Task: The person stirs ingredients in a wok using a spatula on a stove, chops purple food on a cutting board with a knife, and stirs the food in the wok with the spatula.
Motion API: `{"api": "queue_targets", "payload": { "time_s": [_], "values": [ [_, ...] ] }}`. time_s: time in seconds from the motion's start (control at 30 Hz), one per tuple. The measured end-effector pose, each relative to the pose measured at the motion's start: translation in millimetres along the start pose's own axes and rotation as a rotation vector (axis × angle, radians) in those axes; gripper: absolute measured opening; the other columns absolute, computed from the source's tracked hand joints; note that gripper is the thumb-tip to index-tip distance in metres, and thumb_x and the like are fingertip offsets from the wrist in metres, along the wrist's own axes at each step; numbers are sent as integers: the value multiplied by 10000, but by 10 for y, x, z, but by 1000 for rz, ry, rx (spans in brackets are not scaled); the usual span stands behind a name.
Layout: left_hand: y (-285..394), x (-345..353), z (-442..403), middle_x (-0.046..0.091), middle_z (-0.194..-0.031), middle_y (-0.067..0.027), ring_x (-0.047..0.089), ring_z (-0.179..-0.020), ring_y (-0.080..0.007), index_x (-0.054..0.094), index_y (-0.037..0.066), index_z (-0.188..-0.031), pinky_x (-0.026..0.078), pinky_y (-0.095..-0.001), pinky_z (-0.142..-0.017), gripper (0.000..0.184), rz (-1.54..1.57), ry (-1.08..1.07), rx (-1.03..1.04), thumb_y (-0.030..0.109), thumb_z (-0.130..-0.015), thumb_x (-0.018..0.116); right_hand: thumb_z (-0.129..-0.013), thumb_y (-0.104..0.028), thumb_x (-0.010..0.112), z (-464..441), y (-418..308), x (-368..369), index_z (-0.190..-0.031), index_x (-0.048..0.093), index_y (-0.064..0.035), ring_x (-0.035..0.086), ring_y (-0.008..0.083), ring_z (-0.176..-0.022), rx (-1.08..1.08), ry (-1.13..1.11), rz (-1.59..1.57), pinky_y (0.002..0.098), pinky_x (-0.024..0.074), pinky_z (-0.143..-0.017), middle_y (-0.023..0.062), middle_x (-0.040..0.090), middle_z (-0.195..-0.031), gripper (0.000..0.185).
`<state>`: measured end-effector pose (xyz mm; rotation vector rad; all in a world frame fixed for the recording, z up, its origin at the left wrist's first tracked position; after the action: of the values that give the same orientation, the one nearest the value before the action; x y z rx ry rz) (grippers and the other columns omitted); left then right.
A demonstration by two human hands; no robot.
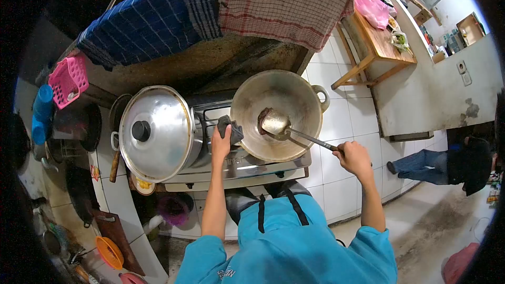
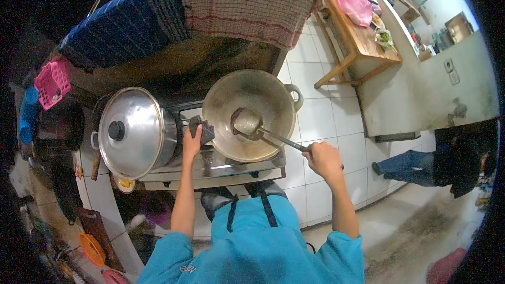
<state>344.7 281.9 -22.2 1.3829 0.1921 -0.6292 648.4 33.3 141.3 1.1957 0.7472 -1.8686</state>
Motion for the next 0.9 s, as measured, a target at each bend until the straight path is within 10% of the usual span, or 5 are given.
{"api": "queue_targets", "payload": {
  "time_s": [0.9],
  "values": [
    [51,-24,18,574,-1095,-211,536,-1042,-356,527,32,-1161,401,-383,-885,498,-43,-12,-30,430,-863,523,-802,-268,619,-50,-132,-452,-767,648,-43,597,324,-630,-65,19,152,424,461,-569,153,612,-683,230]
  ]
}}
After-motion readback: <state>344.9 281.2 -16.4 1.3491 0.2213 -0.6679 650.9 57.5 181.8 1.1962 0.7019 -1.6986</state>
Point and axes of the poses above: each hand's wrist, its own z-axis away from the middle knuckle, its own x-axis out of the palm, y = z × x, the point moved 6 cm from there along -z, towards the middle knuckle
